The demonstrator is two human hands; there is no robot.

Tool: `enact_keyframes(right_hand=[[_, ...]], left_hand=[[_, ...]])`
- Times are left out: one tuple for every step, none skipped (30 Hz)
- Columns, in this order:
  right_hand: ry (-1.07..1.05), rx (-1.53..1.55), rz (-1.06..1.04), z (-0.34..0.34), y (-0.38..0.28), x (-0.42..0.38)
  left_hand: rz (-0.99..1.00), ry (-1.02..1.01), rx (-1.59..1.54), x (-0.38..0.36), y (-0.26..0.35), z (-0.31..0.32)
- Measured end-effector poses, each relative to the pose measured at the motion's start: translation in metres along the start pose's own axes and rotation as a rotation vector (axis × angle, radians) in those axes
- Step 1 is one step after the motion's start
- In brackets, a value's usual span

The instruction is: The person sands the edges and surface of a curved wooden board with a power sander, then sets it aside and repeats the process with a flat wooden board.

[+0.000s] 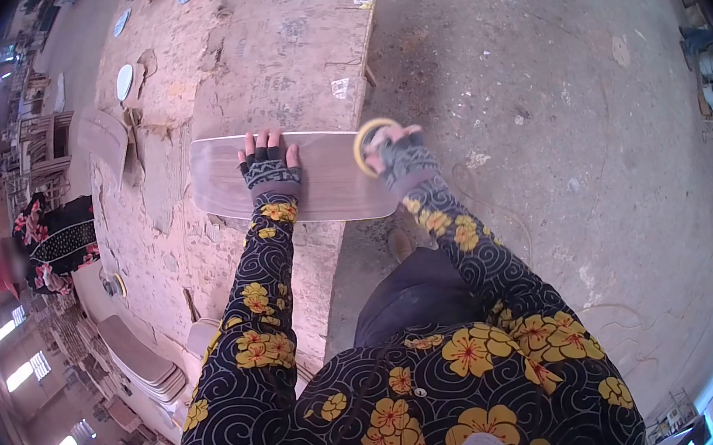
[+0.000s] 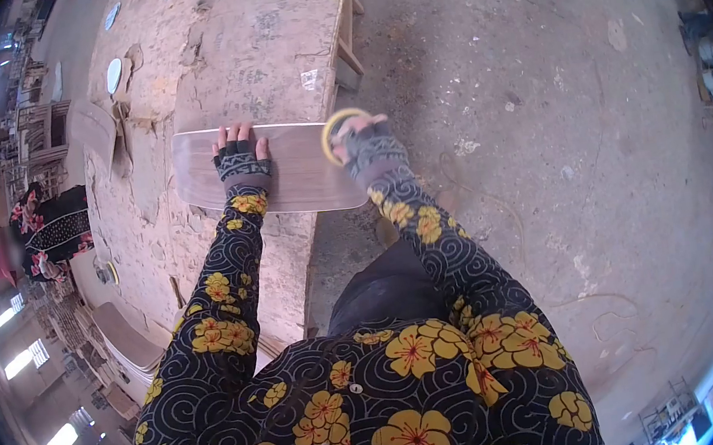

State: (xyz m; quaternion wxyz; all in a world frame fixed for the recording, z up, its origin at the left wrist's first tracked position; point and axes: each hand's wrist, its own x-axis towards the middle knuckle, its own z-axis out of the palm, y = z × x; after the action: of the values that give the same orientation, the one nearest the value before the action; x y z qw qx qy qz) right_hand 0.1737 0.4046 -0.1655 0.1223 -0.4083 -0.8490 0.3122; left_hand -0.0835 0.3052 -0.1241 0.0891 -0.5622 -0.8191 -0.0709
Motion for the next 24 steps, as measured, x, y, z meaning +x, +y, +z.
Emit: enact_keyframes(right_hand=[[0.079, -0.019, -0.009, -0.012, -0.002, 0.000], [0.159, -0.038, -0.017, -0.026, -0.006, 0.000], [0.063, -0.016, -0.017, -0.035, -0.017, -0.005], [-0.033, 0.006, -0.019, -0.050, -0.036, -0.011], [-0.134, 0.030, -0.023, -0.055, -0.048, -0.013], [-0.335, 0.125, 0.061, -0.018, -0.040, -0.017], [-0.259, 0.064, -0.067, -0.008, -0.033, -0.026], [-0.179, 0.003, -0.193, -0.005, -0.027, -0.038], [-0.097, -0.057, -0.319, 0.000, -0.022, -0.046], [-0.167, 0.230, 0.130, -0.019, -0.028, -0.035], [-0.059, 0.269, 0.217, -0.019, -0.020, -0.033], [0.051, 0.306, 0.302, -0.022, -0.008, -0.033], [0.163, 0.343, 0.386, -0.025, 0.009, -0.031], [0.157, 0.198, 0.228, -0.020, 0.035, -0.028], [0.151, 0.050, 0.071, -0.004, 0.072, -0.024], [-0.062, -0.022, 0.285, 0.032, 0.118, -0.002], [-0.072, 0.088, 0.439, 0.045, 0.141, -0.002], [-0.066, 0.192, 0.596, 0.057, 0.163, -0.001], [0.152, 0.475, 0.680, 0.056, 0.169, -0.018], [0.214, 0.687, 0.723, 0.046, 0.161, -0.028], [0.287, 0.896, 0.764, 0.034, 0.151, -0.039], [0.202, 1.036, 0.769, -0.010, 0.123, -0.035], [0.118, 1.174, 0.767, -0.036, 0.108, -0.030], [0.098, 1.243, 0.674, -0.029, 0.112, -0.028]], left_hand=[[0.001, -0.002, 0.000, 0.000, 0.000, 0.000], [0.005, -0.003, 0.000, -0.001, -0.001, 0.000], [0.009, -0.003, 0.000, 0.000, -0.001, 0.000], [0.015, -0.013, -0.005, 0.001, 0.000, -0.003], [0.020, -0.010, 0.001, 0.003, 0.001, -0.004], [0.024, -0.012, 0.008, 0.002, 0.002, -0.004], [0.029, -0.015, 0.016, 0.001, 0.002, -0.004], [0.026, -0.014, 0.008, 0.001, 0.002, -0.004], [0.032, -0.015, 0.014, 0.002, 0.002, -0.004], [0.038, -0.016, 0.019, 0.002, 0.001, -0.004], [0.043, -0.017, 0.025, 0.002, 0.001, -0.004], [0.039, -0.024, 0.029, 0.001, 0.001, -0.004], [0.036, -0.028, 0.033, 0.002, 0.002, -0.005], [0.034, -0.030, 0.035, 0.003, 0.002, -0.005], [0.040, -0.025, 0.032, 0.004, 0.003, -0.005], [0.044, -0.021, 0.027, 0.004, 0.002, -0.006], [0.049, -0.021, 0.024, 0.003, 0.001, -0.005], [0.058, -0.016, 0.022, 0.004, 0.002, -0.004], [0.064, -0.011, 0.021, 0.005, 0.001, -0.004], [0.066, -0.008, 0.022, 0.003, 0.001, -0.004], [0.065, -0.009, 0.027, 0.001, 0.001, -0.005], [0.065, -0.006, 0.033, 0.001, 0.002, -0.005], [0.066, 0.001, 0.037, 0.003, 0.002, -0.004], [0.064, -0.002, 0.031, 0.004, 0.002, -0.002]])
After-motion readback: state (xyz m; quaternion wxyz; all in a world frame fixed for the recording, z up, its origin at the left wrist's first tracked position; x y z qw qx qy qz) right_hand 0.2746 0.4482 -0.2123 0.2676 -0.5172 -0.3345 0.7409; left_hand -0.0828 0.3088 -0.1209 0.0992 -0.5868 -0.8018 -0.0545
